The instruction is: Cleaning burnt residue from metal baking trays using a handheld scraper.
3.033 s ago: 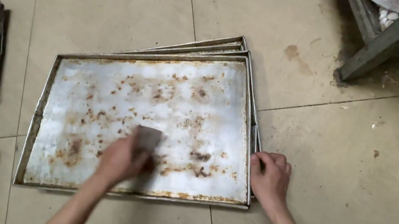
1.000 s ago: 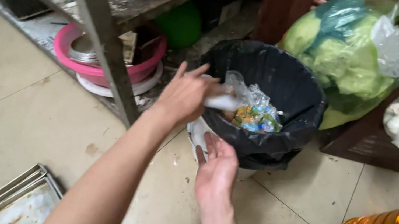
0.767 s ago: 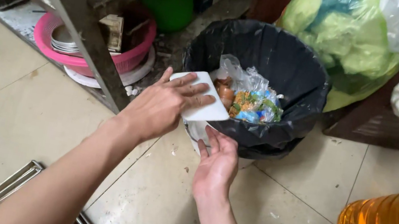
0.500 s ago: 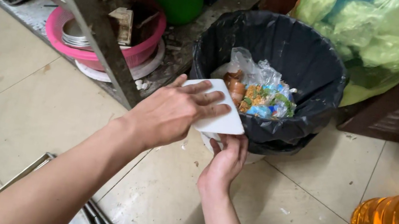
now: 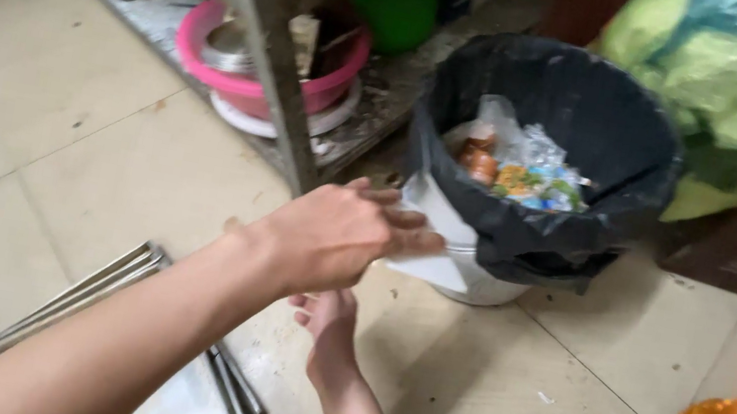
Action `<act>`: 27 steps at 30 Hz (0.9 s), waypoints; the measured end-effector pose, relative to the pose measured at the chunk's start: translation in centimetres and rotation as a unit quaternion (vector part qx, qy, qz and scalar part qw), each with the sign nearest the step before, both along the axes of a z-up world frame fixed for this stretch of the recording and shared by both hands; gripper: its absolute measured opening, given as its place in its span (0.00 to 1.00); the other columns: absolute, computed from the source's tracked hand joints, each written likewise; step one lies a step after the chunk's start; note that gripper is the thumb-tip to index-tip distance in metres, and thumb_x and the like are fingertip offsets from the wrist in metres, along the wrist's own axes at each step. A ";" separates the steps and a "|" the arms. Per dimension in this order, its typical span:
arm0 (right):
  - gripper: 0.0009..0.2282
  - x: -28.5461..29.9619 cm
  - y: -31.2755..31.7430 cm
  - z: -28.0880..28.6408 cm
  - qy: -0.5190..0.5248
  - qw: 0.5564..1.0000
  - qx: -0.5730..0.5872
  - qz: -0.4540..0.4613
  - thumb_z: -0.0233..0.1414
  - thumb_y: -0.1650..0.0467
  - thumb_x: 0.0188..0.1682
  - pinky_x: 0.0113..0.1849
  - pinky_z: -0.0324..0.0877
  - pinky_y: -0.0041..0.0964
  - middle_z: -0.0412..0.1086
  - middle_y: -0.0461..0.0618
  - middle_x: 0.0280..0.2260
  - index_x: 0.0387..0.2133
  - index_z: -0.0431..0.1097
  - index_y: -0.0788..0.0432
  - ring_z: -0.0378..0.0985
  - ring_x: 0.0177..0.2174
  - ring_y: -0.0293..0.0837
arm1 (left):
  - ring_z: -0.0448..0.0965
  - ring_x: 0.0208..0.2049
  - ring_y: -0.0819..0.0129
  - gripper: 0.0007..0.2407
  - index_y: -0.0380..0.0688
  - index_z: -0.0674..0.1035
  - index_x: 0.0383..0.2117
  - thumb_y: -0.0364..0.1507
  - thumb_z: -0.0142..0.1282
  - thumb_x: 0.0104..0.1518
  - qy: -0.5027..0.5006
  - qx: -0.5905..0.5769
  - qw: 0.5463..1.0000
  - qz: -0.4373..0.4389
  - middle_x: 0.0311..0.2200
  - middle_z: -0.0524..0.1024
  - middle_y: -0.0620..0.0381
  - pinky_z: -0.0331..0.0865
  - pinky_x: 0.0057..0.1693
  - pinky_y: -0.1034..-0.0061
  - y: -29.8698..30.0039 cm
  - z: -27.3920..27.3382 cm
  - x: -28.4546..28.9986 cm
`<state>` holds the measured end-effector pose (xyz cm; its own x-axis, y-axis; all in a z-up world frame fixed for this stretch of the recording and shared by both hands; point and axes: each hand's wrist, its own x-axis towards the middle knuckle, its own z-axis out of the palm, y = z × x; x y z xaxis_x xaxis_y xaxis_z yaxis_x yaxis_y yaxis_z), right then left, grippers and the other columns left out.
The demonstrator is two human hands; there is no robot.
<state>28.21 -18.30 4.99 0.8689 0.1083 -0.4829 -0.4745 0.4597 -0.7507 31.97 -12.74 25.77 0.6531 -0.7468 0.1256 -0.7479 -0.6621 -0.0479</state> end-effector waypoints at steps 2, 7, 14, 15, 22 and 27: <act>0.15 -1.9 2.5 -3.3 0.062 0.986 -0.068 0.140 0.45 0.60 0.52 0.36 0.69 0.36 0.77 0.44 0.36 0.44 0.69 0.55 0.78 0.34 0.38 | 0.67 0.63 0.53 0.33 0.56 0.69 0.64 0.19 0.50 0.44 0.041 0.021 0.997 0.063 0.61 0.70 0.58 0.65 0.61 0.60 3.0 -0.6 -3.3; 0.21 -7.4 6.7 -11.3 -0.094 0.837 -0.302 0.446 0.47 0.60 0.50 0.47 0.71 0.42 0.76 0.54 0.48 0.55 0.69 0.54 0.79 0.46 0.47 | 0.78 0.50 0.47 0.21 0.52 0.73 0.57 0.22 0.45 0.54 0.091 -0.107 0.900 0.413 0.48 0.78 0.47 0.71 0.53 0.57 16.4 -3.6 -17.4; 0.24 -10.4 7.6 -16.9 -0.246 0.642 -0.542 0.483 0.53 0.54 0.49 0.50 0.71 0.53 0.75 0.64 0.46 0.49 0.71 0.60 0.77 0.48 0.62 | 0.79 0.41 0.32 0.18 0.39 0.71 0.50 0.32 0.53 0.54 0.035 -0.197 0.565 0.801 0.35 0.80 0.32 0.72 0.48 0.46 30.5 -16.5 -49.0; 0.24 -10.6 7.6 -15.4 -0.254 0.634 -0.535 0.497 0.53 0.54 0.49 0.50 0.71 0.53 0.75 0.64 0.46 0.49 0.71 0.60 0.77 0.48 0.62 | 0.79 0.41 0.32 0.18 0.39 0.71 0.50 0.32 0.53 0.54 0.034 -0.194 0.550 0.812 0.35 0.80 0.32 0.72 0.48 0.46 31.2 -18.4 -52.2; 0.20 -10.8 6.5 -11.2 -0.192 0.711 -0.473 0.483 0.50 0.58 0.52 0.44 0.73 0.48 0.79 0.65 0.38 0.44 0.76 0.63 0.82 0.40 0.58 | 0.85 0.36 0.48 0.13 0.39 0.80 0.37 0.36 0.48 0.63 0.148 -0.016 0.505 0.850 0.34 0.82 0.42 0.78 0.42 0.55 29.2 -36.6 -51.9; 0.21 -9.5 6.0 -13.9 -0.138 0.756 -0.423 0.481 0.47 0.59 0.56 0.45 0.70 0.44 0.79 0.60 0.41 0.48 0.74 0.65 0.79 0.42 0.51 | 0.84 0.31 0.53 0.08 0.36 0.80 0.37 0.25 0.55 0.53 0.119 -0.112 0.659 0.735 0.34 0.80 0.43 0.79 0.37 0.64 11.8 -31.6 -34.2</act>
<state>18.67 -12.27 -8.91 0.6653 0.5082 -0.5470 -0.0549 -0.6974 -0.7146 -2.27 -0.91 -5.83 0.6713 0.7328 -0.1108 0.7390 -0.6503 0.1760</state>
